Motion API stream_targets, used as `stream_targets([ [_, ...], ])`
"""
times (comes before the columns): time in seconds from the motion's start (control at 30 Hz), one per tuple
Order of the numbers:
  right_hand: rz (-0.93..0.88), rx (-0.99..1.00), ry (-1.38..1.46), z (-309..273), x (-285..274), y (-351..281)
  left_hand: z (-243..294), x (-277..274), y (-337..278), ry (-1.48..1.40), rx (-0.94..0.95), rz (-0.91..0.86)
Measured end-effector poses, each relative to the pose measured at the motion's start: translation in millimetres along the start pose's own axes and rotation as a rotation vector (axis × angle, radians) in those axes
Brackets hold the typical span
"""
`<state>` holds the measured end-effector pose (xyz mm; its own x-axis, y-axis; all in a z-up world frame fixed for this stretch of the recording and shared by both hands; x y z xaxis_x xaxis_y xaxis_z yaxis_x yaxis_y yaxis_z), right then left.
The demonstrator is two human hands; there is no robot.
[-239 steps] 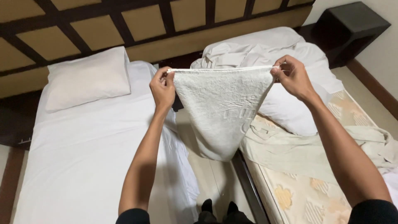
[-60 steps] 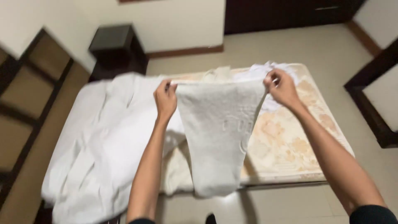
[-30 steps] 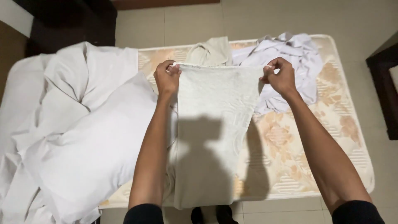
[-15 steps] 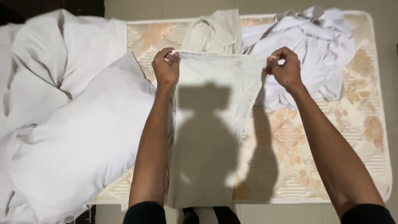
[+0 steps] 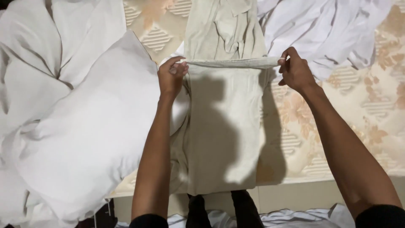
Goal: The person picks up a white towel from a bed, shakes it out, and folds it neatly by hand. They then place the folded towel on a bedside table.
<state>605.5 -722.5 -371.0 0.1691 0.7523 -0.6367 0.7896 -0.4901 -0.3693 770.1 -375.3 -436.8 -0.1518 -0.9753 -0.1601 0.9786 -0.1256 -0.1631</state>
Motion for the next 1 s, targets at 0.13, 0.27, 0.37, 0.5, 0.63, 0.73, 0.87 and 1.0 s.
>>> stream_targets([
  [0.13, 0.087, -0.182, 0.118, 51.1, 18.1, -21.0, -15.2, -19.0, -25.6, -0.034, -0.027, -0.099],
  [0.27, 0.157, -0.189, 0.356, 78.5, 39.7, -73.4, -24.9, -34.1, -68.7, -0.120, 0.073, -0.209],
  [0.37, 0.242, -0.093, 0.494, 100.5, 58.3, -111.0, -43.4, -43.0, -94.5, -0.201, 0.090, -0.264],
  [0.5, 0.323, 0.067, 0.641, 135.0, 91.9, -149.8, -76.5, -58.7, -131.0, -0.287, 0.088, -0.308],
  [0.63, 0.332, 0.132, 0.658, 171.2, 120.2, -164.8, -109.3, -62.5, -162.4, -0.298, 0.006, -0.216],
  [0.73, 0.306, 0.158, 0.623, 189.9, 138.1, -187.6, -133.7, -68.4, -190.6, -0.231, -0.028, -0.195],
  [0.87, 0.285, 0.196, 0.592, 208.3, 151.6, -197.3, -165.1, -74.6, -211.3, -0.148, 0.001, -0.161],
  [1.0, 0.257, 0.200, 0.579, 226.2, 164.9, -214.6, -178.0, -80.1, -237.8, -0.078, 0.070, -0.172],
])
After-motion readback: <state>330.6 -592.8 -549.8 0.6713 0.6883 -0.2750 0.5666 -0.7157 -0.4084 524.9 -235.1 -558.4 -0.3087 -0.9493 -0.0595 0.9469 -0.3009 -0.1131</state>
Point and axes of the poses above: each hand's wrist, its own y-axis towards the middle knuckle, its own x-axis out of the palm, z = x × y, the point moved 4 cm from there along y, towards the middle knuckle, and after that the axes turned 5 degrees about z, right-handed, at the moved point
